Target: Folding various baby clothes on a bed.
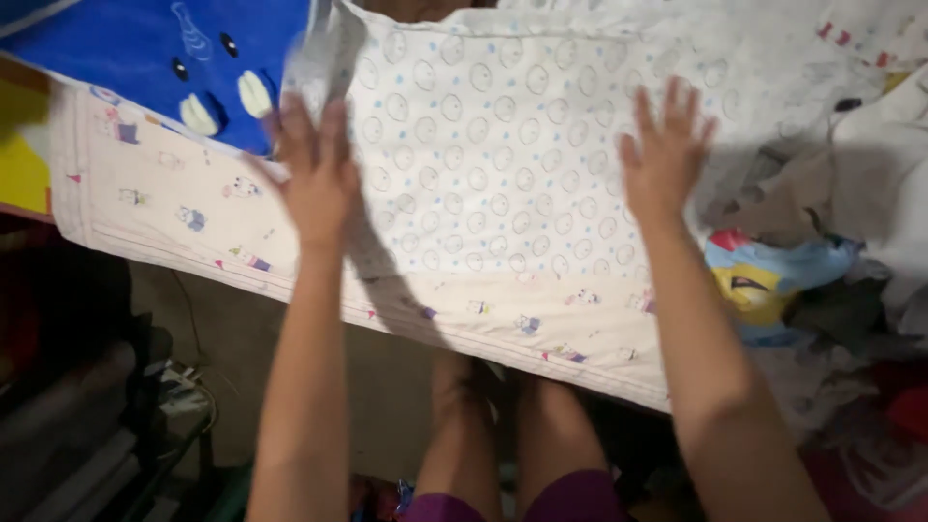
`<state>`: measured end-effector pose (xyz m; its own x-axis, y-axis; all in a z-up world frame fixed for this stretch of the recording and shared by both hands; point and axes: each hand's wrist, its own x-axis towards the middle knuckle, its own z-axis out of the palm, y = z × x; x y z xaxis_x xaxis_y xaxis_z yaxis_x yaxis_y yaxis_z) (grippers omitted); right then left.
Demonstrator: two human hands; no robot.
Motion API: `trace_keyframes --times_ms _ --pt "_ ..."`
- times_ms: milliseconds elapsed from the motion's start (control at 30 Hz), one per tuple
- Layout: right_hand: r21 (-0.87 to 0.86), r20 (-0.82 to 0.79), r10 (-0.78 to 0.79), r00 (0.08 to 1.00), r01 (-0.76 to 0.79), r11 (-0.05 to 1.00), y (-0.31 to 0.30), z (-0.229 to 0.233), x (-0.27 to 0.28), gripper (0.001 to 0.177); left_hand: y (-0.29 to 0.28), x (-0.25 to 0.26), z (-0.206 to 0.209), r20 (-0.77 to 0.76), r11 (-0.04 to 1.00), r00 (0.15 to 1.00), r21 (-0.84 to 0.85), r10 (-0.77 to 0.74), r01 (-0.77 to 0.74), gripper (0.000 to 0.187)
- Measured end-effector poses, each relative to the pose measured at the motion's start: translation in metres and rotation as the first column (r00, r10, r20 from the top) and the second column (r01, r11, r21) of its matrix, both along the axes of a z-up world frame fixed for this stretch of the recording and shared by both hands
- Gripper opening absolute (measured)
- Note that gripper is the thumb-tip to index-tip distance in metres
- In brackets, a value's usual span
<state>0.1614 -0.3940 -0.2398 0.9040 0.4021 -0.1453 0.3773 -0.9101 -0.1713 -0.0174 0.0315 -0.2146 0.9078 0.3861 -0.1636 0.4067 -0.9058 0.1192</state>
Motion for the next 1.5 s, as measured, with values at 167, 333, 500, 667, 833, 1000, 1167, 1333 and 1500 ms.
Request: trace_keyframes --times_ms 167,333,500,667,833,1000,1167,1333,1500 --pt "0.095 0.053 -0.189 0.981 0.183 0.978 -0.023 0.008 -0.023 0.072 0.011 -0.077 0.009 0.143 0.978 0.987 0.183 0.076 -0.102 0.068" --pt "0.534 0.008 -0.269 0.963 0.224 0.815 0.015 0.021 -0.126 0.058 -0.058 -0.099 -0.007 0.125 0.997 0.991 -0.072 0.040 -0.031 0.071" --pt "0.428 -0.877 -0.258 0.405 0.903 -0.042 0.095 0.068 -0.208 0.035 -0.121 -0.022 0.014 0.082 0.929 0.938 0.191 -0.338 0.318 0.074" --pt "0.185 -0.982 -0.129 0.140 0.869 -0.459 0.085 0.002 -0.250 0.031 -0.164 0.023 0.027 0.140 0.730 0.861 -0.476 -0.488 0.491 0.043" --pt "0.080 -0.986 -0.161 -0.044 0.719 -0.690 0.030 -0.069 -0.251 0.026 -0.207 -0.021 0.029 0.210 0.635 0.768 -0.455 -0.605 0.625 0.053" --pt "0.025 -0.942 -0.187 -0.279 0.496 -0.868 -0.025 -0.068 -0.206 0.028 -0.235 -0.066 0.009 0.100 0.846 0.866 -0.188 -0.489 0.499 0.055" --pt "-0.046 -0.935 -0.128 -0.332 0.471 -0.881 -0.089 -0.092 -0.183 0.032 -0.261 -0.085 0.001 0.165 0.910 0.910 -0.111 -0.380 0.400 0.063" --pt "-0.138 -0.897 -0.099 -0.431 0.485 -0.864 -0.110 -0.100 -0.172 0.043 -0.272 -0.091 -0.009 0.116 0.921 0.967 -0.298 -0.227 0.252 0.068" --pt "0.663 -0.739 -0.599 0.309 0.489 -0.567 -0.060 -0.030 -0.149 0.015 -0.272 -0.085 -0.001 0.035 0.875 0.982 -0.450 -0.183 0.179 0.083"
